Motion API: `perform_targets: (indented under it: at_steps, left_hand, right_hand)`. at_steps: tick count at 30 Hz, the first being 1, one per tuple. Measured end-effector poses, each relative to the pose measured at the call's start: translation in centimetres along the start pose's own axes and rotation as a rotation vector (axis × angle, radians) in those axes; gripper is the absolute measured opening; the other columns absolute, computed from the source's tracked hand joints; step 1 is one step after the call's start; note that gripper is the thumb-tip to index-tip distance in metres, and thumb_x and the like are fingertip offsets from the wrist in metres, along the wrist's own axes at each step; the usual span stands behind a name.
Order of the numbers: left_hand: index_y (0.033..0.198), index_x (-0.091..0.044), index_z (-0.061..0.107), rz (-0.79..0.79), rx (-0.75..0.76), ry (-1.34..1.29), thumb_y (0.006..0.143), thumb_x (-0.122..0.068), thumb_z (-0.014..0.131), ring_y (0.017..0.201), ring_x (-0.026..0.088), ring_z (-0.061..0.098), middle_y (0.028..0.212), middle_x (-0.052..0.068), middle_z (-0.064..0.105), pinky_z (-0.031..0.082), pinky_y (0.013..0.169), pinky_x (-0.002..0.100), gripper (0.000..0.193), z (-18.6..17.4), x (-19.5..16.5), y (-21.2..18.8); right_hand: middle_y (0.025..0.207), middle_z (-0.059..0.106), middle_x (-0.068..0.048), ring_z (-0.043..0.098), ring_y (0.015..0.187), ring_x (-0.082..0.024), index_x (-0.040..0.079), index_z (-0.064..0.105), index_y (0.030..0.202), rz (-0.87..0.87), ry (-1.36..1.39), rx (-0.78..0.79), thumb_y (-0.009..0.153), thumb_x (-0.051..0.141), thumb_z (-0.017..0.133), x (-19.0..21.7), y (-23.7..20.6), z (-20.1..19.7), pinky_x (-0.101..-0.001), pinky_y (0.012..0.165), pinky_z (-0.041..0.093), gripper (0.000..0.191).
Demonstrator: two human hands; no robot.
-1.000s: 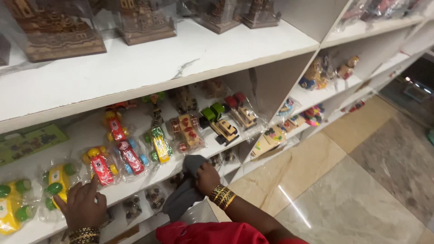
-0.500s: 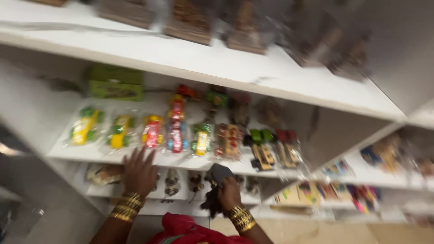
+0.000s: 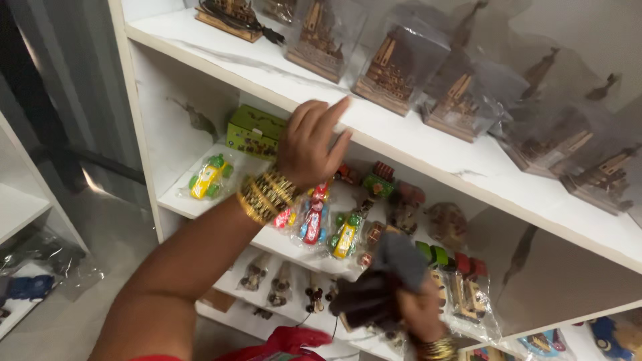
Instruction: The person wipes wooden toys and decorative items on white display shelves using a gray cloth. They lift items such as a toy bus and a wooden model, wipe them and the shelf surface, then place them back and move to the next shelf compartment.
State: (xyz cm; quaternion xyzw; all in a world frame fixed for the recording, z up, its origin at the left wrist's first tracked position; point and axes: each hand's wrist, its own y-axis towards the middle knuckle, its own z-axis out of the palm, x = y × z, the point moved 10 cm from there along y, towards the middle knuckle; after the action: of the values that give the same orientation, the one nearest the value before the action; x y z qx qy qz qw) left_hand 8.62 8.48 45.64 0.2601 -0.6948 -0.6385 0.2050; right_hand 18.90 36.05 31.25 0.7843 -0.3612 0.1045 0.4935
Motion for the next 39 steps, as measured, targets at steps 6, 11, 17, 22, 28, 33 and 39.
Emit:
perform_targets:
  at_steps: [6,11,17,22,28,33,39]
  left_hand:
    - [0.146,-0.005,0.049,-0.121,0.042,-0.117,0.101,-0.027,0.069,0.115,0.033,0.061,0.127,0.017,0.062,0.049,0.101,0.047,0.054,5.0,5.4,12.2]
    - [0.141,-0.009,0.054,-0.044,0.092,-0.135,0.101,-0.032,0.058,0.135,0.038,0.052,0.139,0.016,0.061,0.034,0.117,0.052,0.046,9.8,7.9,18.1]
    - [0.122,-0.024,0.073,-0.184,0.425,-0.050,0.102,-0.051,0.028,0.128,0.032,0.053,0.124,0.008,0.070,0.006,0.118,0.065,0.056,14.4,8.9,19.3]
    - [0.104,-0.019,0.077,-0.050,0.454,0.047,0.106,-0.051,0.028,0.118,0.027,0.064,0.107,0.004,0.075,0.009,0.124,0.063,0.059,13.8,7.8,16.8]
    - [0.108,-0.014,0.077,0.006,0.186,0.118,0.102,-0.054,0.046,0.107,0.031,0.065,0.100,0.013,0.075,0.015,0.118,0.059,0.052,12.7,6.9,18.2]
    - [0.104,-0.011,0.077,-0.092,0.431,0.150,0.093,-0.065,0.058,0.101,0.029,0.070,0.102,0.012,0.075,0.050,0.095,0.049,0.058,16.9,6.8,21.2]
    - [0.105,-0.012,0.075,-0.113,0.633,0.151,0.077,-0.069,0.072,0.094,0.032,0.070,0.102,0.011,0.074,0.056,0.074,0.049,0.064,21.0,7.7,20.9]
  right_hand:
    - [0.130,0.069,-0.018,0.066,0.128,-0.032,0.000,0.068,0.129,-0.384,-0.587,-0.382,0.103,-0.008,0.068,17.2,13.1,-6.9,-0.0413,0.115,0.051,0.027]
    - [0.129,0.069,-0.022,0.066,0.122,-0.039,0.000,0.070,0.130,-0.571,-0.674,-0.320,0.103,-0.006,0.067,18.7,25.6,-6.4,-0.0462,0.107,0.052,0.028]
    - [0.115,0.065,-0.026,0.061,0.107,-0.049,-0.003,0.071,0.112,-0.403,-0.924,-0.183,0.086,0.001,0.070,9.0,32.1,-1.2,-0.0521,0.093,0.051,0.027]
    - [0.103,0.065,-0.030,0.065,0.097,-0.047,-0.007,0.066,0.099,0.078,-0.808,0.163,0.089,0.016,0.074,0.7,33.2,-0.3,-0.0504,0.083,0.051,0.027]
    - [0.106,0.073,-0.019,0.071,0.096,-0.032,-0.002,0.071,0.109,0.112,-0.536,0.228,0.082,0.007,0.065,0.7,32.6,0.0,-0.0405,0.086,0.053,0.028]
    - [0.100,0.071,-0.010,0.068,0.091,-0.019,-0.001,0.071,0.105,0.183,-0.404,0.174,0.083,0.002,0.062,0.5,32.0,-0.4,-0.0339,0.084,0.054,0.023]
    - [0.097,0.068,-0.008,0.064,0.085,-0.018,0.000,0.071,0.104,0.306,-0.270,0.143,0.084,0.002,0.061,-1.3,31.3,-0.9,-0.0333,0.077,0.052,0.022]
